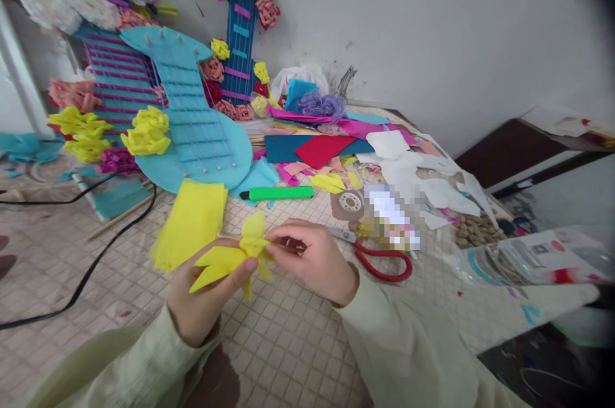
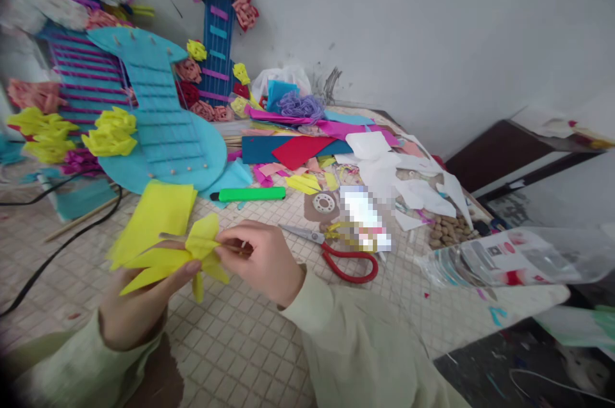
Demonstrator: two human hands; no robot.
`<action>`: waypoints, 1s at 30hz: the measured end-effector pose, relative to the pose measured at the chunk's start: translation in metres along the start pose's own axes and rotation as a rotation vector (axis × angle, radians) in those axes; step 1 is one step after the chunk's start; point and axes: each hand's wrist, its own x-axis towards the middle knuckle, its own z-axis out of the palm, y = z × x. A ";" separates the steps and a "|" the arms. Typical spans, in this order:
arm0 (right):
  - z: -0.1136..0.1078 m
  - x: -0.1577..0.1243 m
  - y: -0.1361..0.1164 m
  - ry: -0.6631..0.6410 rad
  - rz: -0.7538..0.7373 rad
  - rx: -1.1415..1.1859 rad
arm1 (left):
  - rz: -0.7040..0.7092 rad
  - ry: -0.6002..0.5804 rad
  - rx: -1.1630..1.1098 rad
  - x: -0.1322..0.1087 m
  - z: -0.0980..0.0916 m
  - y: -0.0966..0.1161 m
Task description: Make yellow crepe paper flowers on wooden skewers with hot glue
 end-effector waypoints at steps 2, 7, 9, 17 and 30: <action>0.002 0.000 0.000 0.031 -0.028 -0.013 | -0.025 0.007 0.006 0.001 0.000 0.004; 0.006 -0.002 -0.001 0.090 -0.073 -0.041 | -0.068 0.031 0.028 0.002 -0.002 0.012; 0.007 -0.002 -0.002 0.108 -0.089 -0.049 | -0.077 0.058 0.051 0.001 -0.003 0.012; 0.012 -0.003 -0.001 0.182 -0.178 -0.048 | -0.095 0.040 0.065 0.000 -0.007 0.011; 0.015 -0.005 0.002 0.203 -0.263 -0.147 | -0.132 0.055 -0.013 -0.001 -0.003 0.008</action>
